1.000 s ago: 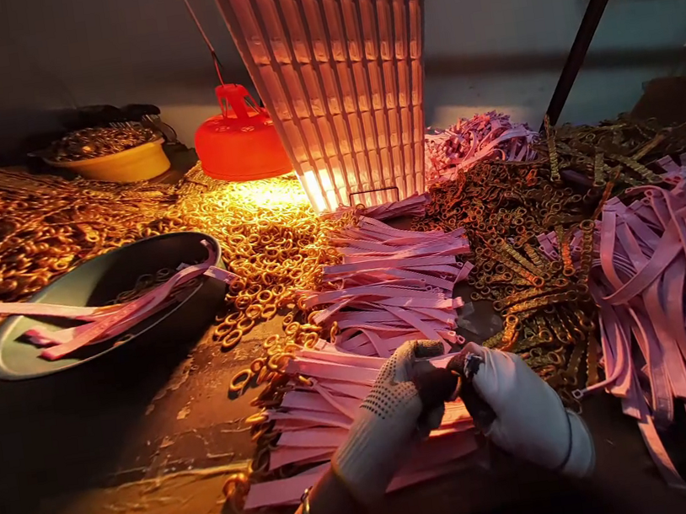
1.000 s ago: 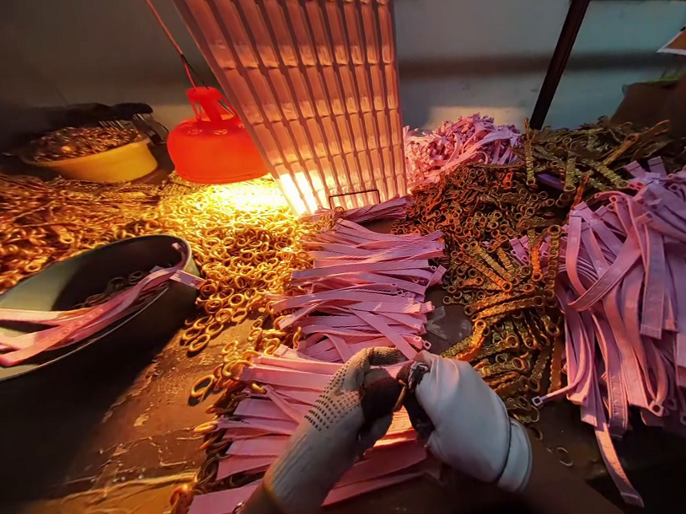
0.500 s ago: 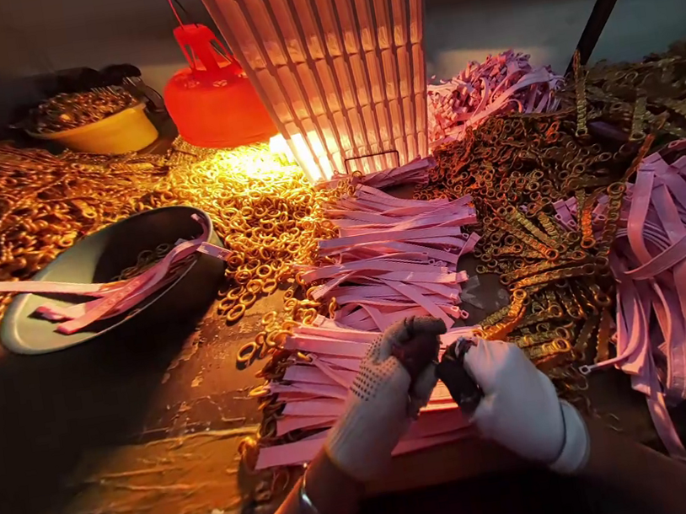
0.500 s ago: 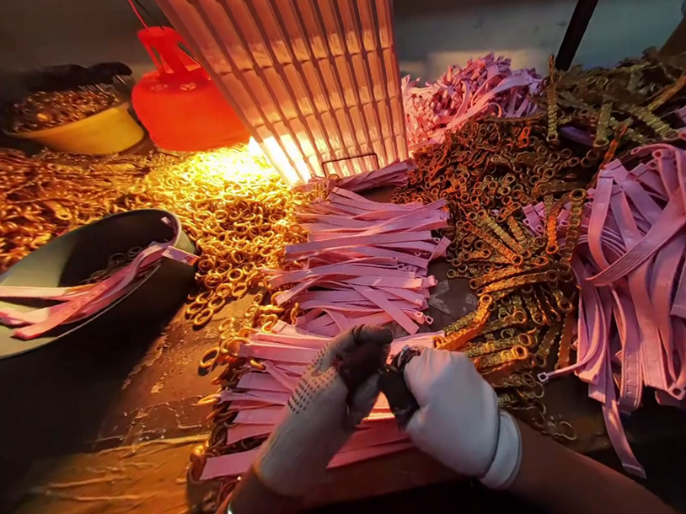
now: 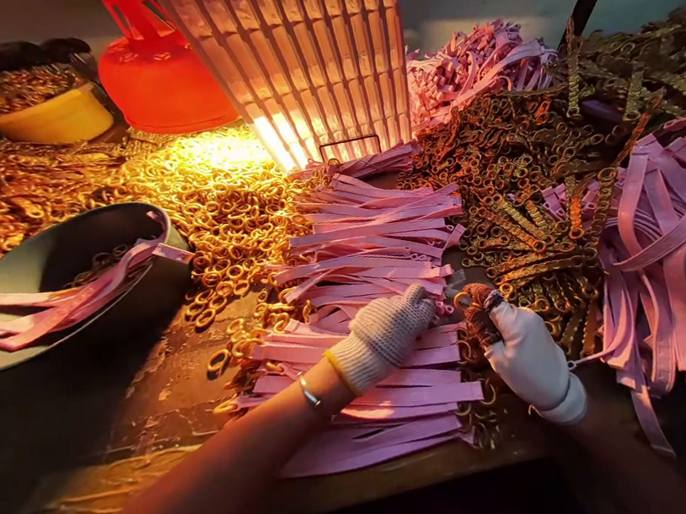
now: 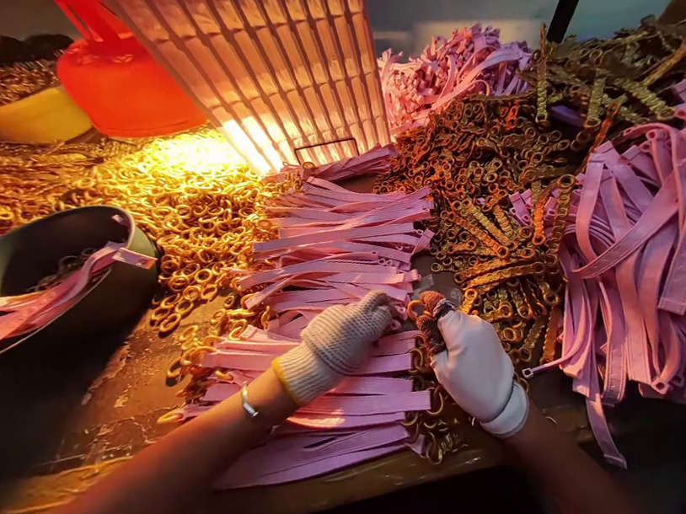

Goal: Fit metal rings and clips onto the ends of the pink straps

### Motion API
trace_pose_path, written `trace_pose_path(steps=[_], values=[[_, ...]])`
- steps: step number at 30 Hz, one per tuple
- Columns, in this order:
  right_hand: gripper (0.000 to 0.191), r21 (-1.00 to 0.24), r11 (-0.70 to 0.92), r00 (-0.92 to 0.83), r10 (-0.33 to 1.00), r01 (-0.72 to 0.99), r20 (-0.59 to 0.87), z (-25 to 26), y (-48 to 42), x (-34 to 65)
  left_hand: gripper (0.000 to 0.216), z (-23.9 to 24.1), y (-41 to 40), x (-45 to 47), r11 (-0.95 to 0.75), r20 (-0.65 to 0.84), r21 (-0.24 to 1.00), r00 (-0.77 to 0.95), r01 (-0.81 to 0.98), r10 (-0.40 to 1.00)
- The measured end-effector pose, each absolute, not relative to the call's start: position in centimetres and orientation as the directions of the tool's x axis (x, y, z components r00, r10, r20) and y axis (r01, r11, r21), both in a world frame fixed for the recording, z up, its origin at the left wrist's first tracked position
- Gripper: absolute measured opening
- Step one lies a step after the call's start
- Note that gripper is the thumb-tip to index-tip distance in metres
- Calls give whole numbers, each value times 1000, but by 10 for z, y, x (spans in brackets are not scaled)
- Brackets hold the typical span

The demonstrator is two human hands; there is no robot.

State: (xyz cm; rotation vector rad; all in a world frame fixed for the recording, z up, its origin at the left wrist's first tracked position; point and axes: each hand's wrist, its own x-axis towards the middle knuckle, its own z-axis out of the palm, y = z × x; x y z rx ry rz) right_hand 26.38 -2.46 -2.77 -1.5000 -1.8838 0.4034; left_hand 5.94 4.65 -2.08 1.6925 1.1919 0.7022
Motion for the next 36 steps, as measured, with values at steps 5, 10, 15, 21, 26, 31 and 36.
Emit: trace_pose_path(steps=[5,10,15,21,26,31,36], values=[[67,-622,425,-292,905,657,309,-5,-27,251,16,9,23,38,229,-291,945,285,232,913],[30,-355,482,-436,876,801,206,4,-28,218,33,7,-14,33,427,-421,904,149,-7,895],[18,-85,522,-478,825,848,302,-7,-35,201,23,-5,-27,31,133,-179,928,103,349,979],[27,-5,536,-476,754,844,452,-16,-38,201,25,-7,-22,20,-39,-107,920,346,390,932],[32,0,597,-535,720,802,442,-18,-37,204,19,-16,-19,17,-142,-81,893,464,427,882],[34,-92,499,-477,858,862,189,3,-35,208,24,-13,-16,19,-73,-69,943,404,326,912],[22,-41,367,-366,900,929,-235,27,-28,203,33,-13,-24,25,-80,-54,929,346,362,937]])
